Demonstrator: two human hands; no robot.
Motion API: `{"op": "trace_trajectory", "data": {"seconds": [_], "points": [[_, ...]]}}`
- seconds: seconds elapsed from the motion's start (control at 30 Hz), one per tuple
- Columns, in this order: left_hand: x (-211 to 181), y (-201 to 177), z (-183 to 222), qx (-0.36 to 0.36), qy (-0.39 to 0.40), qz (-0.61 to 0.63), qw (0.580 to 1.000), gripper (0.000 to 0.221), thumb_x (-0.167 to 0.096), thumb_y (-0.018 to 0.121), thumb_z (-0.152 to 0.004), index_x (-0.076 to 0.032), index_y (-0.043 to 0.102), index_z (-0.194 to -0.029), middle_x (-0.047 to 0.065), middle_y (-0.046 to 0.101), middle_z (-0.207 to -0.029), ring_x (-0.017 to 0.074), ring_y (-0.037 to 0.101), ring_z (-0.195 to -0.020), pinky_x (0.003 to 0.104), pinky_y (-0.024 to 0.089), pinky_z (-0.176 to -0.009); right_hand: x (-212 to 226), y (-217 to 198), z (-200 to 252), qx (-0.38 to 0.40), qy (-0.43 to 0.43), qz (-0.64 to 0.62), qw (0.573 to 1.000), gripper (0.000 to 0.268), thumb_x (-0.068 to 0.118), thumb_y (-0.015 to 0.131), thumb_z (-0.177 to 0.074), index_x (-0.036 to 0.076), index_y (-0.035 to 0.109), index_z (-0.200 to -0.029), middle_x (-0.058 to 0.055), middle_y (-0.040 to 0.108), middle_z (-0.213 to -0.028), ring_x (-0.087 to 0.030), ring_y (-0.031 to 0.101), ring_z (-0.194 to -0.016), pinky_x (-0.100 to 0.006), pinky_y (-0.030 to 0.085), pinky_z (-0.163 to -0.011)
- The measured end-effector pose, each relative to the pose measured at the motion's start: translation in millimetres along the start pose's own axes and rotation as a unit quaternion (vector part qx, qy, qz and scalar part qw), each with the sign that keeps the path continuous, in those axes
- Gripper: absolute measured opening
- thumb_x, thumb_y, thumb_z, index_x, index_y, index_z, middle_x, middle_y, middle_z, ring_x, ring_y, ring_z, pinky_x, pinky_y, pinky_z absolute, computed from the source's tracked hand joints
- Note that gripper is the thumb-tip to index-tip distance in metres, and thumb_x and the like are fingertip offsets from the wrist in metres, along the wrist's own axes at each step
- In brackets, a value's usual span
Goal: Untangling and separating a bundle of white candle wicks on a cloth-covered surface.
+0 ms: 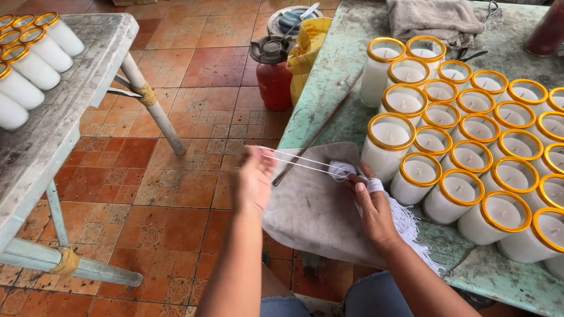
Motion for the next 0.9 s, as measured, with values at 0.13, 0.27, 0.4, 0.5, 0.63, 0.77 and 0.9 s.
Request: {"op": "trace_trajectory", "data": {"seconds": [0.13, 0.27, 0.4, 0.5, 0.63, 0.77, 0.9], "points": [[-100.6, -30.0, -13.2, -0.090, 0.134, 0.062, 0.985, 0.014, -0.033, 0.061, -0.103, -0.021, 0.061, -0.097, 0.010, 0.078, -0.107, 0.0205, 0.077, -0.097, 0.032, 0.062, -0.089, 0.3, -4.2, 1.4, -0.001, 0.012, 0.012, 1.000, 0.064, 0.023, 0.045, -0.108, 0.006, 0.021, -0.165, -0.028, 0.050, -0.150, -0.041, 0.048, -0.138, -0.052, 0.037, -0.116], [-164.6, 2.7, 32.3, -0.093, 0.253, -0.021, 0.963, 0.005, -0.028, 0.058, -0.105, -0.027, 0.056, -0.100, 0.011, 0.077, -0.116, 0.0253, 0.073, -0.115, 0.040, 0.054, -0.103, 6.4, -2.8, 5.1, -0.025, -0.035, 0.027, 0.999, 0.056, 0.005, 0.065, -0.097, 0.000, 0.048, -0.150, -0.024, 0.067, -0.127, -0.034, 0.069, -0.112, -0.046, 0.056, -0.099], [-72.5, 11.7, 21.8, -0.062, 0.130, -0.095, 0.985, 0.011, -0.030, 0.064, -0.101, -0.025, 0.055, -0.099, 0.007, 0.076, -0.120, 0.0218, 0.073, -0.111, 0.037, 0.054, -0.092, -7.4, -9.5, 5.6, -0.020, -0.049, 0.000, 0.999, 0.037, -0.001, 0.070, -0.093, -0.006, 0.066, -0.129, -0.020, 0.075, -0.113, -0.026, 0.078, -0.085, -0.038, 0.065, -0.078], [17.7, 54.5, 66.8, 0.017, 0.017, -0.139, 0.990, 0.015, -0.027, 0.073, -0.097, -0.023, 0.058, -0.096, 0.003, 0.075, -0.115, 0.0118, 0.069, -0.097, 0.021, 0.051, -0.075, -1.9, -5.4, 7.7, 0.015, -0.053, -0.043, 0.998, 0.036, -0.004, 0.069, -0.091, -0.008, 0.067, -0.127, -0.024, 0.076, -0.112, -0.026, 0.078, -0.069, -0.037, 0.067, -0.065], [139.6, 62.2, 65.8, 0.091, -0.056, -0.129, 0.986, 0.013, -0.020, 0.077, -0.095, -0.021, 0.065, -0.101, 0.001, 0.073, -0.122, 0.0091, 0.068, -0.097, 0.020, 0.051, -0.075, -10.1, -9.5, 4.9, 0.013, -0.048, -0.035, 0.998, 0.033, -0.004, 0.071, -0.089, -0.010, 0.069, -0.122, -0.018, 0.074, -0.084, -0.022, 0.073, -0.060, -0.038, 0.065, -0.060], [120.5, 95.8, 87.2, 0.077, -0.125, -0.039, 0.988, 0.014, -0.022, 0.073, -0.096, -0.024, 0.059, -0.097, 0.007, 0.077, -0.107, 0.0154, 0.067, -0.060, 0.023, 0.045, -0.035, -21.1, -16.7, 2.1, -0.016, -0.030, -0.065, 0.997, 0.008, 0.002, 0.069, -0.094, -0.005, 0.071, -0.091, -0.018, 0.067, -0.060, -0.021, 0.065, -0.044, -0.031, 0.055, -0.048], [79.0, 66.2, 62.0, 0.012, -0.106, -0.006, 0.994, 0.024, -0.011, 0.067, -0.095, -0.030, 0.054, -0.090, 0.003, 0.078, -0.087, 0.0077, 0.062, -0.062, 0.014, 0.036, -0.049, -41.9, -37.5, -2.1, -0.040, 0.053, -0.308, 0.949, 0.017, 0.018, 0.064, -0.098, 0.001, 0.063, -0.096, -0.016, 0.058, -0.063, -0.018, 0.053, -0.043, -0.031, 0.047, -0.043]]}}
Point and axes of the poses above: each hand's wrist, its own z-axis away from the middle knuckle, its own y-axis out of the palm, x = y × z, the point moved 7 cm from there along -z, towards the middle knuckle
